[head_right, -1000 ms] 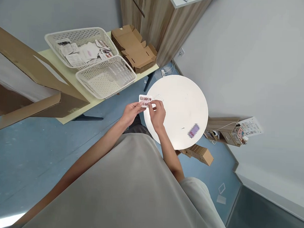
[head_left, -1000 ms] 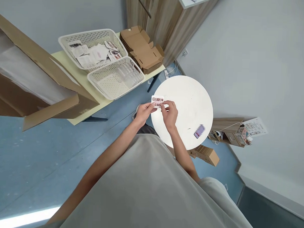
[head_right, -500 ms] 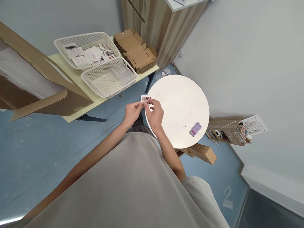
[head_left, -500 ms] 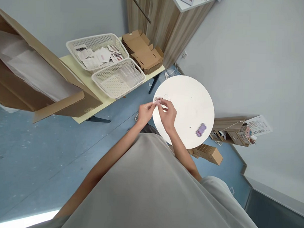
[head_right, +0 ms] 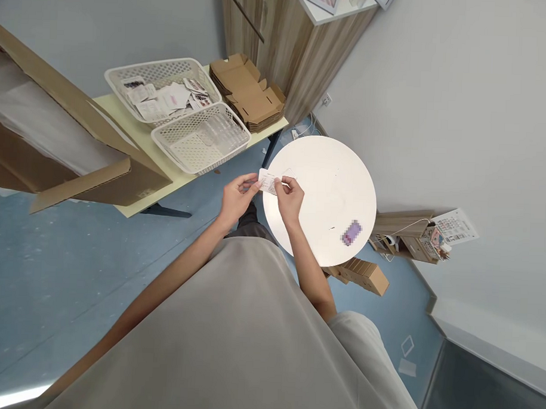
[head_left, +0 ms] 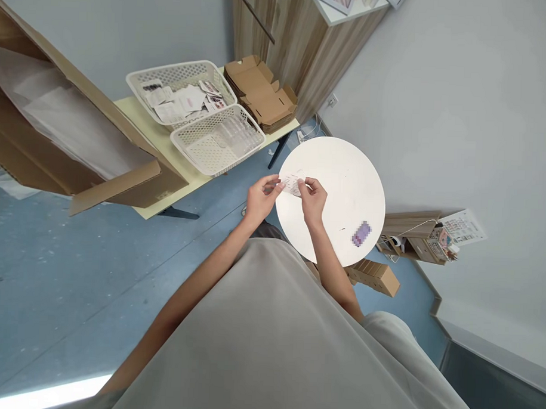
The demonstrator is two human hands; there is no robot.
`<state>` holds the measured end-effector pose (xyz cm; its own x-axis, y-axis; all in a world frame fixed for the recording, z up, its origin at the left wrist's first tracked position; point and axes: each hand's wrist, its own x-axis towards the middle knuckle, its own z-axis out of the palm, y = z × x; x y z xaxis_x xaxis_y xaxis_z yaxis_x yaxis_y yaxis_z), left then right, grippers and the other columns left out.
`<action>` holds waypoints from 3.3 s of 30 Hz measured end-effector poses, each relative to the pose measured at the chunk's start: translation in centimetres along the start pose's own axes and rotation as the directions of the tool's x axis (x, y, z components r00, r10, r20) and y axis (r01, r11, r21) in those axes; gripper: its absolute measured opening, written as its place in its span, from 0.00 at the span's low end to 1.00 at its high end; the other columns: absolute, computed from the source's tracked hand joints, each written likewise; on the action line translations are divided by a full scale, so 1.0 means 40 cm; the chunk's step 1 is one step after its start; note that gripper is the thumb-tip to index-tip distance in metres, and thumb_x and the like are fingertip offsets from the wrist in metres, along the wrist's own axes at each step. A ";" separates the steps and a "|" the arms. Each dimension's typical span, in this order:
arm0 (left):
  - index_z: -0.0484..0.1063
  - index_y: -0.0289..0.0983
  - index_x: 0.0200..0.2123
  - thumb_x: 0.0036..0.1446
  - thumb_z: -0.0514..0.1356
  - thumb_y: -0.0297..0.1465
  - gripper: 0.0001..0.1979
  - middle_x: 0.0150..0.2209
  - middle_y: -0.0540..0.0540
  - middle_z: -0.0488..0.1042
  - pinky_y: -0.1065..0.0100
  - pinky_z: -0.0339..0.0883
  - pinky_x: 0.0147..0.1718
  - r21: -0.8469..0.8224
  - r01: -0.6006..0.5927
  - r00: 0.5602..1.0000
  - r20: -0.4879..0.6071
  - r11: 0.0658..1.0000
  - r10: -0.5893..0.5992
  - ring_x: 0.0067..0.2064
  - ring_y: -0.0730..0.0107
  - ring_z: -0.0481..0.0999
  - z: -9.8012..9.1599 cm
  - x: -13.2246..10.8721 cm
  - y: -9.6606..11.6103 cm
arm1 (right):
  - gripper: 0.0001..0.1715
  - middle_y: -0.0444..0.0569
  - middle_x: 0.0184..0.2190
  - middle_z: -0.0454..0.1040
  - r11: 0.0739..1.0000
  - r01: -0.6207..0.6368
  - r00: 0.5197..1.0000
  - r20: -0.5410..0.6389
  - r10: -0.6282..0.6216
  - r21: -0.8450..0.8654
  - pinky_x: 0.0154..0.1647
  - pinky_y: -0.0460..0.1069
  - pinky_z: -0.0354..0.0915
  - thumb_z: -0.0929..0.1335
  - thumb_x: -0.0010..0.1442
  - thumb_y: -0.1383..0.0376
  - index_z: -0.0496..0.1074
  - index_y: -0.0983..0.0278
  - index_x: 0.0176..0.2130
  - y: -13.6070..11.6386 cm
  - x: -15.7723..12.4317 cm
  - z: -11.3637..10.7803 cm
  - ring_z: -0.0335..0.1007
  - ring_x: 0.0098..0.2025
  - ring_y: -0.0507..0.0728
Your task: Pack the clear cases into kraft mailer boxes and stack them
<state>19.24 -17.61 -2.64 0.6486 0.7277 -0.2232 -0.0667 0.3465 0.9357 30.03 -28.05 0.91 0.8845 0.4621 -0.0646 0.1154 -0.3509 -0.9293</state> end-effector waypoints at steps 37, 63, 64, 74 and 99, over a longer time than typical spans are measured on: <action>0.81 0.43 0.58 0.60 0.76 0.47 0.27 0.59 0.41 0.80 0.63 0.76 0.54 0.213 -0.116 0.976 -0.158 0.970 0.151 0.56 0.57 0.82 -0.064 0.031 0.023 | 0.35 0.48 0.39 0.83 0.998 -0.006 0.985 0.170 -0.004 0.057 0.47 0.54 0.82 0.71 0.64 0.32 0.77 0.60 0.40 0.008 0.044 0.099 0.83 0.41 0.58; 0.83 0.39 0.44 0.70 0.65 0.38 0.10 0.44 0.42 0.87 0.61 0.78 0.49 0.757 0.047 0.860 0.302 0.652 -0.412 0.47 0.58 0.84 0.022 0.411 -0.325 | 0.34 0.48 0.31 0.82 0.676 -0.642 0.715 -0.035 0.698 0.362 0.38 0.49 0.80 0.84 0.50 0.38 0.80 0.63 0.36 0.422 0.166 0.063 0.81 0.32 0.55; 0.84 0.39 0.45 0.69 0.65 0.36 0.09 0.46 0.41 0.87 0.60 0.78 0.51 0.775 0.047 0.842 0.308 0.630 -0.442 0.47 0.57 0.84 0.022 0.423 -0.342 | 0.33 0.47 0.31 0.82 0.663 -0.659 0.698 -0.041 0.715 0.356 0.38 0.49 0.80 0.84 0.52 0.39 0.80 0.63 0.36 0.434 0.169 0.068 0.81 0.32 0.55; 0.83 0.36 0.56 0.69 0.60 0.29 0.17 0.60 0.35 0.83 0.50 0.76 0.64 0.850 0.056 0.768 0.299 0.524 -0.567 0.57 0.51 0.84 -0.011 0.498 -0.443 | 0.22 0.46 0.32 0.81 0.641 -0.739 0.641 -0.075 0.763 0.206 0.33 0.49 0.72 0.78 0.64 0.46 0.79 0.62 0.37 0.521 0.198 0.102 0.76 0.30 0.54; 0.61 0.48 0.78 0.73 0.63 0.43 0.34 0.68 0.36 0.77 0.56 0.79 0.59 0.706 0.216 0.678 0.389 0.674 -0.624 0.64 0.54 0.80 0.103 0.560 -0.424 | 0.26 0.49 0.48 0.83 0.694 -0.668 0.685 -0.143 0.714 0.266 0.61 0.50 0.75 0.71 0.72 0.42 0.76 0.56 0.55 0.547 0.213 0.088 0.81 0.52 0.56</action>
<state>38.02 -9.61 -22.40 0.7759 0.0467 -0.6292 0.6306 -0.0269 0.7756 38.49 -28.91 -21.27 0.7530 -0.0506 -0.6560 -0.6315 -0.3357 -0.6990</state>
